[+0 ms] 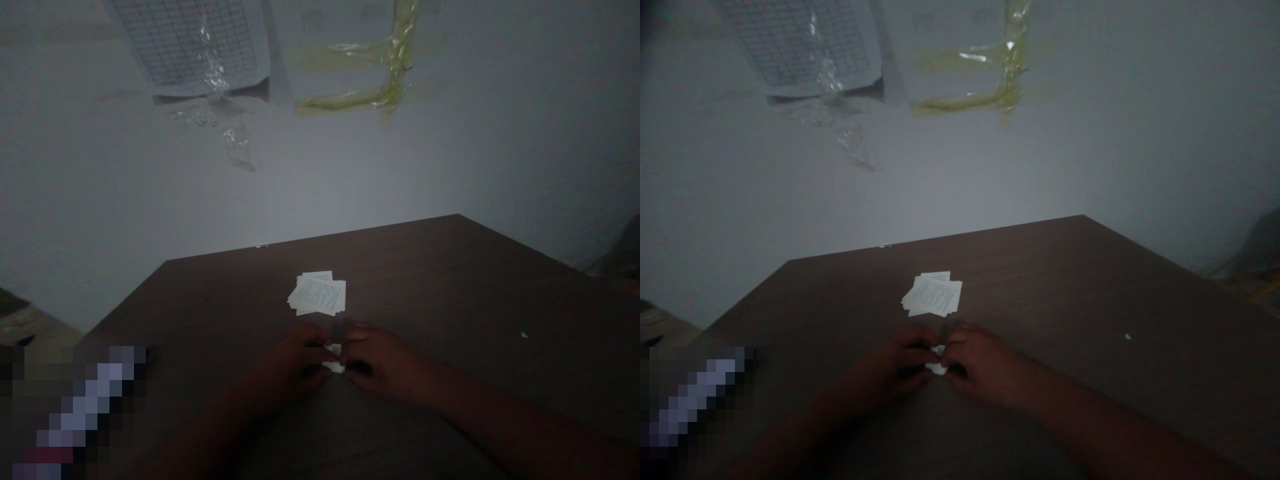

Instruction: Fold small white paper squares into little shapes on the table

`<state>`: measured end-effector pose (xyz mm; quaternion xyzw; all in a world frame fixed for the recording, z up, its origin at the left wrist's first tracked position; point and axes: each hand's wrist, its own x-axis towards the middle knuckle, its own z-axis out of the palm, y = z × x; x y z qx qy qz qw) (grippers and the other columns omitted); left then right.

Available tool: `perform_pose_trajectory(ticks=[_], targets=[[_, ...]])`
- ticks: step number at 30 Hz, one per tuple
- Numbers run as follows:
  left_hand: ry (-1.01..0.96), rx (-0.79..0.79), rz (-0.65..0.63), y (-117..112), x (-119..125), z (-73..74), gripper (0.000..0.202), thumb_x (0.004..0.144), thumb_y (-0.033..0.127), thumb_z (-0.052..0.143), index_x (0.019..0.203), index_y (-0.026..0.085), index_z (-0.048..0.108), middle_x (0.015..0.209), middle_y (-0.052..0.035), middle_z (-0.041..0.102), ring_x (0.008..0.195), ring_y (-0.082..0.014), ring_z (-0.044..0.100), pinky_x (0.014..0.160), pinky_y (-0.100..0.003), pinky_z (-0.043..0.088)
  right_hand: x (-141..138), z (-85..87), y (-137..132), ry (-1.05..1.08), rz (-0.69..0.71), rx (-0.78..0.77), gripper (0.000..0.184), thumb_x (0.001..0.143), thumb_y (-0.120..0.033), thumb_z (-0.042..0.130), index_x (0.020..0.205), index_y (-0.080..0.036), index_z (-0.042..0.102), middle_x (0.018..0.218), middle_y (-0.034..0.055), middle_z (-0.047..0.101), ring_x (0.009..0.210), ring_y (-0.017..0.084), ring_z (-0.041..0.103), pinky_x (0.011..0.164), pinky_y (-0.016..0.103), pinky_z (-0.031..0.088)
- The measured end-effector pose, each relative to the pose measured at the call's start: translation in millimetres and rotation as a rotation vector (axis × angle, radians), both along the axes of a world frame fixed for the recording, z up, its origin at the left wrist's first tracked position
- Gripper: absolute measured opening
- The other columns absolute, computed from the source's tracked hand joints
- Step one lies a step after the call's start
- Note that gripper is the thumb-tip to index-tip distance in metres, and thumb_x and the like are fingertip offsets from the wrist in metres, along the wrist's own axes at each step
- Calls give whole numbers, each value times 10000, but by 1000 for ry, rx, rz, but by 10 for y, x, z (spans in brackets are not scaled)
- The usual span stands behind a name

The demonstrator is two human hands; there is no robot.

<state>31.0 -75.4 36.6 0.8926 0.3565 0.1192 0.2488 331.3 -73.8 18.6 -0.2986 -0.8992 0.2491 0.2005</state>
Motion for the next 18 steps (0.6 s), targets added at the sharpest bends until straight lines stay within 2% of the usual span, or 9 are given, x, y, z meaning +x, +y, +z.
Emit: perform_pose_trajectory(ticks=[5,8,11,14,18], targets=[[37,0,42,-12,-8,-29,329,1138,217,864,1439,297,971,1650,-113,842,1491,-368,828,1354,-527,677,72,58,15,23,-85,-88,141,1045,-88,895,1087,-214,847,1193,83,837,1097,269,810,997,394,672],[43,4,47,-7,-11,-52,329,1115,198,879,1420,274,977,1633,-135,846,1503,-372,824,1343,-531,680,112,115,12,9,-110,-103,146,1048,-67,862,1067,-209,835,1192,78,830,1080,253,807,977,373,665],[32,15,30,6,-16,-62,324,1125,200,866,1424,259,975,1613,-148,848,1480,-367,830,1319,-531,693,130,134,7,20,-49,-93,161,1084,-68,842,1113,-220,886,1223,75,841,1089,241,818,991,363,669],[21,23,6,11,-17,-47,330,1142,233,860,1445,301,970,1612,-124,853,1464,-351,823,1323,-516,694,133,105,8,16,45,-62,209,1107,-71,834,1182,-230,947,1240,83,857,1108,245,835,1008,365,674],[16,13,6,-18,-6,10,325,1137,233,843,1426,305,971,1607,-115,858,1459,-353,826,1309,-504,697,139,58,15,16,85,-25,275,1093,-38,829,1166,-250,989,1215,84,878,1132,258,846,1025,377,675]])
